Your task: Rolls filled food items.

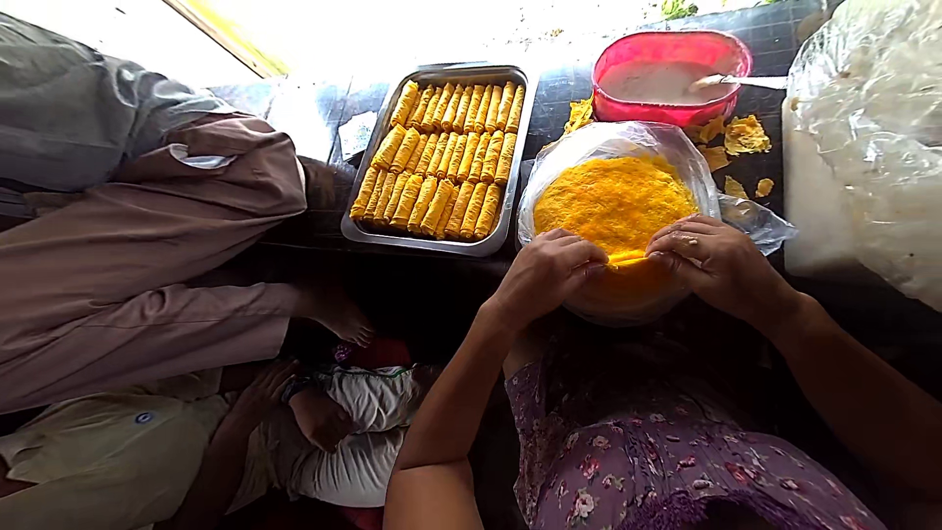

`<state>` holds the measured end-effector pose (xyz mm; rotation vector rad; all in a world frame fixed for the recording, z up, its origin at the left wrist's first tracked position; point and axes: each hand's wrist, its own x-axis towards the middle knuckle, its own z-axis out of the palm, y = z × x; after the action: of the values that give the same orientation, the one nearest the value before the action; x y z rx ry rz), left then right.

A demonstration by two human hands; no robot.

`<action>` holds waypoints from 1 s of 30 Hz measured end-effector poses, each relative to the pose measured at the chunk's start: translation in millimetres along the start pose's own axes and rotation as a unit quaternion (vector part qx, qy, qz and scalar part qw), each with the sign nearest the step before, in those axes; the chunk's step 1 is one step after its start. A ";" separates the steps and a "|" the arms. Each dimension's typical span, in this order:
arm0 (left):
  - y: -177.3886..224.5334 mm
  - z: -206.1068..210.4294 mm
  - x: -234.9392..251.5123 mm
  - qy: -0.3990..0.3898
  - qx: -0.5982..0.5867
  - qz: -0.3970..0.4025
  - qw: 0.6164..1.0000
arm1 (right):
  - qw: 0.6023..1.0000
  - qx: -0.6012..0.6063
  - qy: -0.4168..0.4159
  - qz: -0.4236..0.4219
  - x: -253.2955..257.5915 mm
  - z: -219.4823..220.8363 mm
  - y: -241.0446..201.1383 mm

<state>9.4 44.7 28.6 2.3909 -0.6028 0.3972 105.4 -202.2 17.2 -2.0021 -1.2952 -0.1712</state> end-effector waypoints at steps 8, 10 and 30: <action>0.7 -15.7 14.6 -0.090 -0.051 -0.069 0.992 | 0.999 0.009 -0.030 0.021 3.8 -1.7 0.8; 1.1 -18.5 18.0 -0.109 -0.060 -0.074 0.989 | 0.999 0.007 -0.038 0.026 5.9 -1.1 2.5; 8.2 -19.9 36.6 -0.108 -0.033 -0.208 0.972 | 0.982 -0.051 -0.089 0.156 33.0 -1.1 -25.9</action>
<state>33.7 40.1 63.0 2.4301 -0.1884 -0.0639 100.1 -172.8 46.6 -2.3218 -1.0772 0.0948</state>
